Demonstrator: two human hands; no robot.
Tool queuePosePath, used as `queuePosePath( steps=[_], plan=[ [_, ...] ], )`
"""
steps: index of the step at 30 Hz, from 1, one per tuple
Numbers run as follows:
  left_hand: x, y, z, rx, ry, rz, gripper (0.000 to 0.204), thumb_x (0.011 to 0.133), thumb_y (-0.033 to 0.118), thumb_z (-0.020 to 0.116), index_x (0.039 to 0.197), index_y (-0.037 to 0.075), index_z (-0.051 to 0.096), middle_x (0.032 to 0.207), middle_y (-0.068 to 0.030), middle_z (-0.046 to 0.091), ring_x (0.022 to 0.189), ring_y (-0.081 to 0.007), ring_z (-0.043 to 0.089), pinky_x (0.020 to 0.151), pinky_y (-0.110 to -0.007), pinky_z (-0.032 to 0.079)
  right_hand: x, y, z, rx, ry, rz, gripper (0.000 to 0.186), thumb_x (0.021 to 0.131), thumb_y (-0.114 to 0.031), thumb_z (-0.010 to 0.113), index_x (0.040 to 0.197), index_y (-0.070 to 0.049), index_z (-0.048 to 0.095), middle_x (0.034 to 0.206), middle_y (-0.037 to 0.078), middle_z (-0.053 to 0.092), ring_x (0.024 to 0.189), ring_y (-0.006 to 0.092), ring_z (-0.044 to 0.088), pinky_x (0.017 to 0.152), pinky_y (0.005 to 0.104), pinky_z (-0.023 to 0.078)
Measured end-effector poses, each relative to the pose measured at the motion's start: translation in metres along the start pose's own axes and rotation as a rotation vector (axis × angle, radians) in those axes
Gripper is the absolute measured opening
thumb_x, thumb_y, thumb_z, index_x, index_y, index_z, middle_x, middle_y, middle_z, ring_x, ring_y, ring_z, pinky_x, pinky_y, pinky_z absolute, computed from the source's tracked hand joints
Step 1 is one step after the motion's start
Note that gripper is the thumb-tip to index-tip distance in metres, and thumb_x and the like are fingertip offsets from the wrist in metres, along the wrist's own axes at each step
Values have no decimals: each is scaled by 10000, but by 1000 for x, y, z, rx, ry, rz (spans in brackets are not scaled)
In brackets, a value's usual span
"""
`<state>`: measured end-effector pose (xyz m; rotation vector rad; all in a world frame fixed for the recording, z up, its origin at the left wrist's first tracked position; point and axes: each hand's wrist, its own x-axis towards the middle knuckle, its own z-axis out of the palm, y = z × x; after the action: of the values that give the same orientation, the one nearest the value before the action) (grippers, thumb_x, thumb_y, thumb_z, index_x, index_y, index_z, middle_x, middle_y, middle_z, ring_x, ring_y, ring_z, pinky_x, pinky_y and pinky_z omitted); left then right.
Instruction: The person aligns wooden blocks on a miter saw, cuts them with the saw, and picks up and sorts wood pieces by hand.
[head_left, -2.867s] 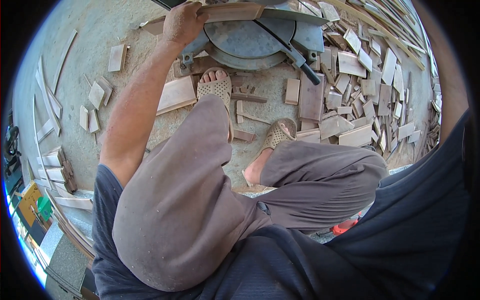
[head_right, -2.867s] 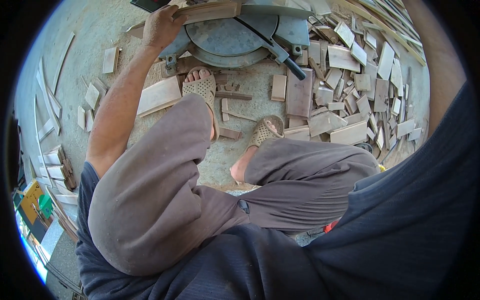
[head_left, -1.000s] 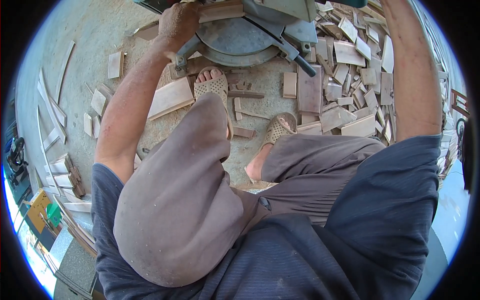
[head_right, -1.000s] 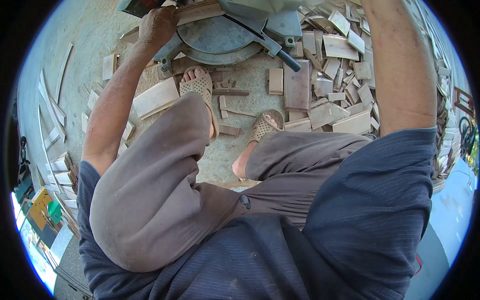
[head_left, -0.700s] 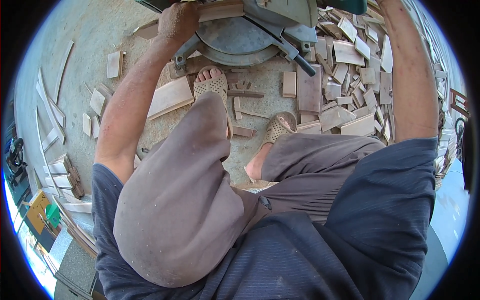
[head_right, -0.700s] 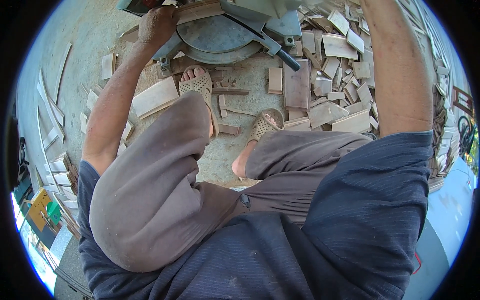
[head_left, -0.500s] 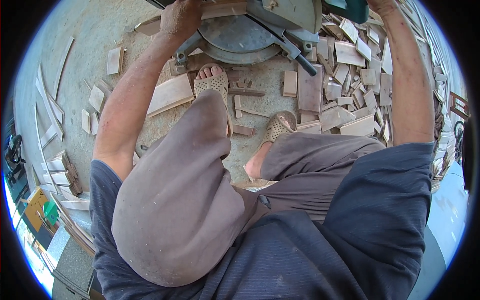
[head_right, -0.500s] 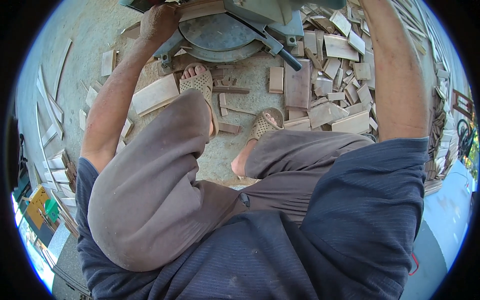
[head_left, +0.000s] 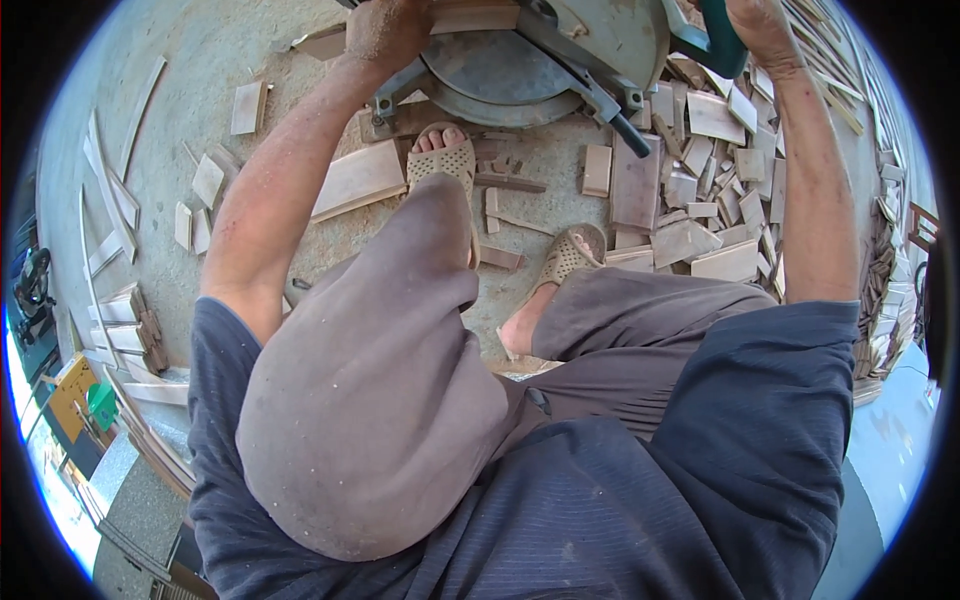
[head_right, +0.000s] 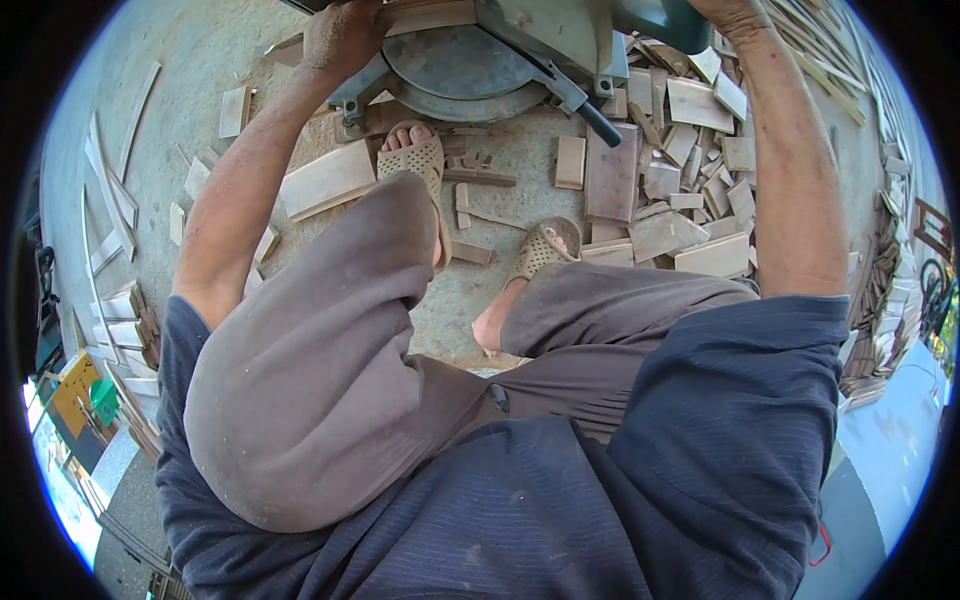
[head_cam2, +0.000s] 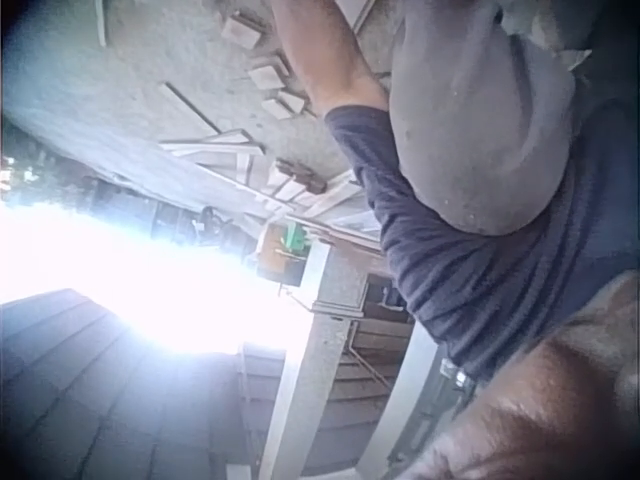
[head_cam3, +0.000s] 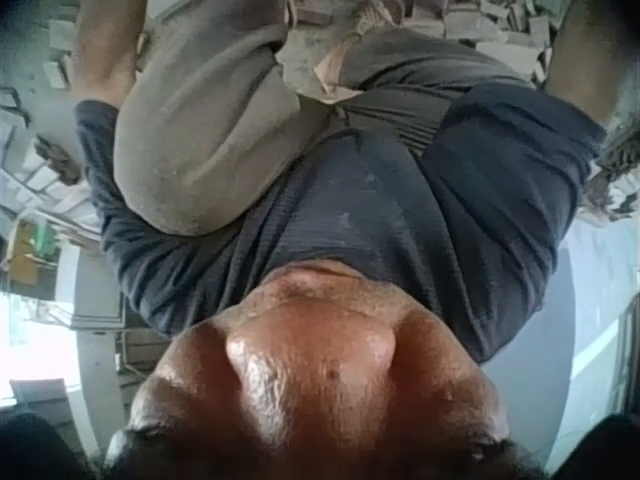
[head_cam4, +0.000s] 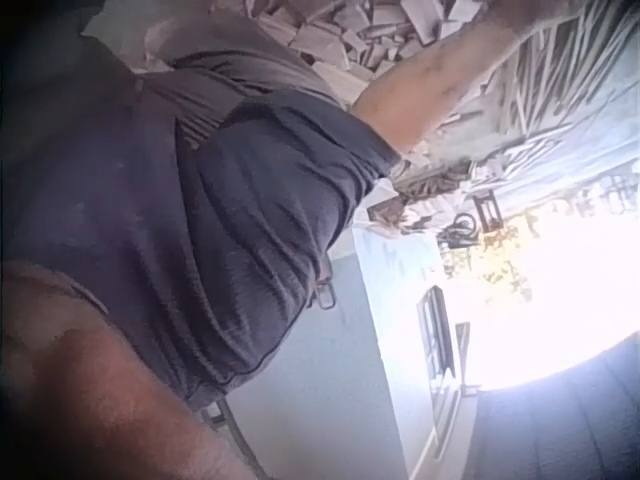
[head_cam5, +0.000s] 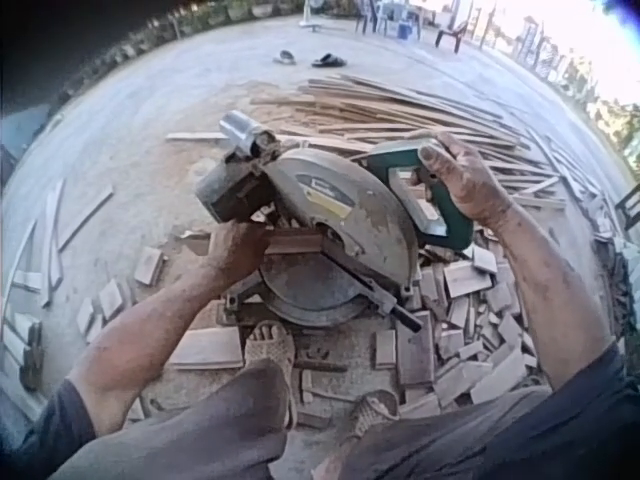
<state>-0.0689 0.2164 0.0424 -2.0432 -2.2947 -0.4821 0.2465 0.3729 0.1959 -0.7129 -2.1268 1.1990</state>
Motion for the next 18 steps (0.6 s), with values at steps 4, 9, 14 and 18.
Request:
queuePosePath(
  steps=[4, 9, 14, 18],
  plan=[
    [-1, -2, -12, 78, -82, 62, 169, 826, 216, 638, 792, 70, 717, 746, -183, 685, 736, -380, 691, 667, -511, 552, -3, 0, -3, 0, -29, 88, 584, 959, -508, 625, 1301, -40, 559, 925, 35, 657, 837, 93, 625, 721, 238, 512],
    [3, 3, -12, 104, -149, 106, 162, 811, 233, 658, 764, 89, 717, 735, -161, 684, 714, -369, 688, 649, -499, 550, -7, 3, 5, 20, -2, -3, 609, 948, -540, 620, 1313, -57, 558, 885, 28, 650, 788, 79, 617, 645, 222, 504],
    [-2, 9, -8, -81, 6, 136, 150, 779, 228, 671, 739, 86, 699, 739, -165, 681, 717, -387, 674, 650, -512, 536, -3, 2, 6, 33, 50, 49, 605, 939, -546, 634, 1296, -62, 571, 890, 22, 646, 746, 65, 594, 630, 220, 493],
    [-15, 2, -41, -35, -96, 16, 178, 822, 227, 649, 822, 55, 698, 789, -181, 683, 748, -371, 666, 674, -489, 520, 8, -5, -2, 53, -80, 21, 581, 943, -550, 626, 1244, -54, 605, 894, 15, 642, 760, 72, 587, 656, 229, 486]
  ],
)
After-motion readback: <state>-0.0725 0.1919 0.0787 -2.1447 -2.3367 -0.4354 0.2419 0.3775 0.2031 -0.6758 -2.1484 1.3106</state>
